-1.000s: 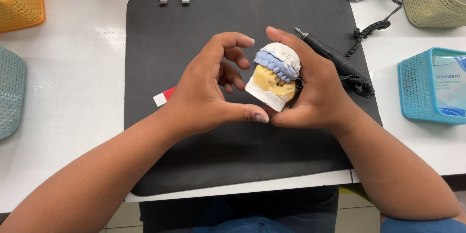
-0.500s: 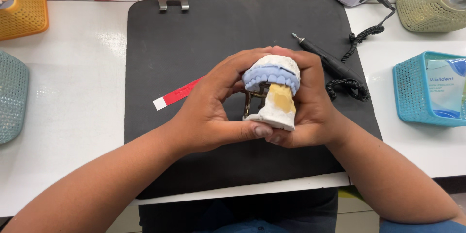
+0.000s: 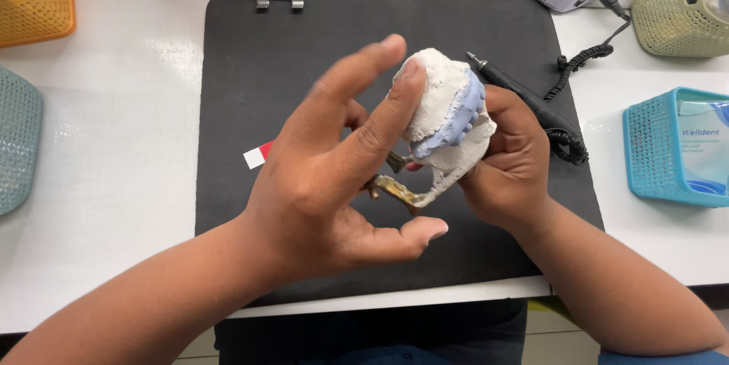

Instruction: The person uses a rotary handpiece to grind and shape a small dental crown/prosthesis piece held in their fingers, periodically fitting it against the teeth on a dental articulator model on the mat. They close the articulator to check the bite, use red articulating paper between the arches, then resume grinding the piece with the handpiece.

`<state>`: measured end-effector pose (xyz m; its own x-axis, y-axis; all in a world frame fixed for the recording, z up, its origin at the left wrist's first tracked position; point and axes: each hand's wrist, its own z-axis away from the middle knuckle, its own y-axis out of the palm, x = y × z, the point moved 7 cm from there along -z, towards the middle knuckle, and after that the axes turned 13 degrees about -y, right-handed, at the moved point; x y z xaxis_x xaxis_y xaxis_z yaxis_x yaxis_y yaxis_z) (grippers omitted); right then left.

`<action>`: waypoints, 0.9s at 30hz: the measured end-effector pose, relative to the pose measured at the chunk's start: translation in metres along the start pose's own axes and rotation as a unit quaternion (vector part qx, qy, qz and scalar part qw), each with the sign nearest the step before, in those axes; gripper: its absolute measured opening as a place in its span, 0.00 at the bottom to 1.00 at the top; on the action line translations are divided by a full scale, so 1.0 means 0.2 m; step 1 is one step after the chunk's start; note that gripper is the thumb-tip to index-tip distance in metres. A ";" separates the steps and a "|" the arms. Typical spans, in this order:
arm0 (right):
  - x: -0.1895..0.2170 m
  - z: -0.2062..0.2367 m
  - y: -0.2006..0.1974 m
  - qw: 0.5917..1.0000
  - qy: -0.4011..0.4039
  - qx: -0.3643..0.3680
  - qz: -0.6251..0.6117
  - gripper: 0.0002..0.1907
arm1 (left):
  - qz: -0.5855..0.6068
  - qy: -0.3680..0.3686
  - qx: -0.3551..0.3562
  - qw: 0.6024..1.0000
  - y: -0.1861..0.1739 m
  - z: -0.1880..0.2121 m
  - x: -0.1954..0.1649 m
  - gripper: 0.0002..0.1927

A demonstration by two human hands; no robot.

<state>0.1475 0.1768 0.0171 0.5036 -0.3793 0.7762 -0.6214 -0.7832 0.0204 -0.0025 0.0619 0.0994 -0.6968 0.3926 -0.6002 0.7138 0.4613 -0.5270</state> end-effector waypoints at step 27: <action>-0.02 0.04 0.01 0.992 0.049 0.025 -0.115 0.21 | 0.010 0.014 -0.016 1.000 0.02 0.06 0.05 0.53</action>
<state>0.1483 0.1729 0.0090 0.5657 -0.1406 0.8125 -0.4652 -0.8680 0.1736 -0.0063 0.0575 0.0835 -0.6839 0.4244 -0.5934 0.7259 0.4774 -0.4952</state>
